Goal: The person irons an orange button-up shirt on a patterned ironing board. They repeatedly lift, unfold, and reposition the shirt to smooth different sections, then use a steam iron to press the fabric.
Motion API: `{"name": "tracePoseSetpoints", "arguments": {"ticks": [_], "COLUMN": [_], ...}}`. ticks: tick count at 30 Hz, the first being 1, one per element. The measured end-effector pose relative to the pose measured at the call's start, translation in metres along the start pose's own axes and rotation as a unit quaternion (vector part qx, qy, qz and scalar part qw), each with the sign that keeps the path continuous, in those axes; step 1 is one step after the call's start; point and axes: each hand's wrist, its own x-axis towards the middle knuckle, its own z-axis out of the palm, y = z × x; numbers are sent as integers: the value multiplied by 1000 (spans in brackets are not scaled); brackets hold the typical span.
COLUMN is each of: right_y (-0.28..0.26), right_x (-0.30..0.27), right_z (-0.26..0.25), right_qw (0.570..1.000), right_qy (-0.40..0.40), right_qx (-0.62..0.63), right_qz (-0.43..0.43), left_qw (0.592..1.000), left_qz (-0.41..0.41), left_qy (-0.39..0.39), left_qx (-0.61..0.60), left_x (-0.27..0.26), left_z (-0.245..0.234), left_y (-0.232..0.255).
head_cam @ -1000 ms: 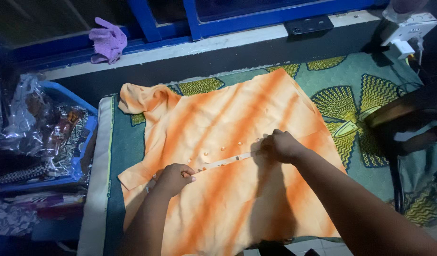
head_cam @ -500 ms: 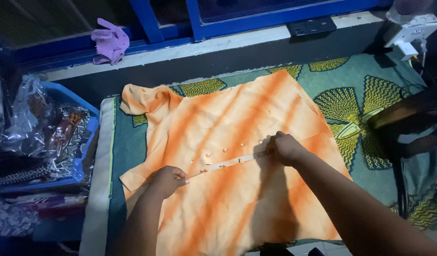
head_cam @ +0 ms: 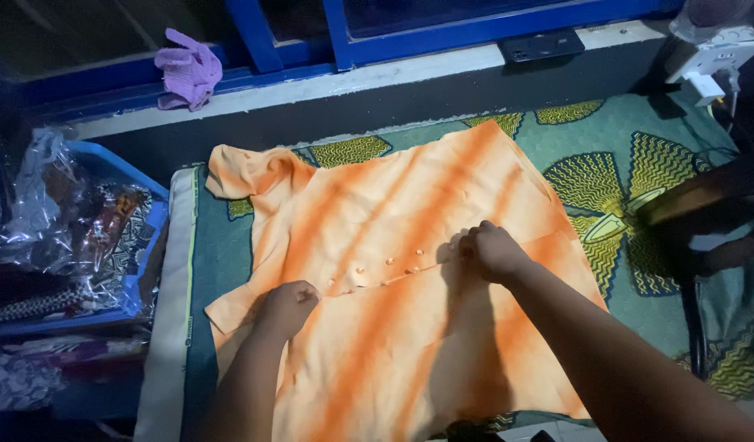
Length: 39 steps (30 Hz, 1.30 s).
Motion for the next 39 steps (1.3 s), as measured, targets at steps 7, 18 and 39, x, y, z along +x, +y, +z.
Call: {"name": "tracePoseSetpoints", "arguments": {"ticks": [7, 18, 39], "right_y": [6, 76, 129], "right_x": [7, -24, -59], "right_z": [4, -22, 24], "right_qw": [1000, 971, 959], "right_qy": [9, 78, 76], "right_qx": [-29, -182, -98], "right_qz": [4, 134, 254], "left_qw": [998, 919, 909], "left_qz": [-4, -189, -91], "left_qy": [21, 211, 215], "left_qx": [63, 276, 344], "left_x": [10, -25, -25], "left_z": [2, -38, -28], "left_y": [5, -3, -51]}}
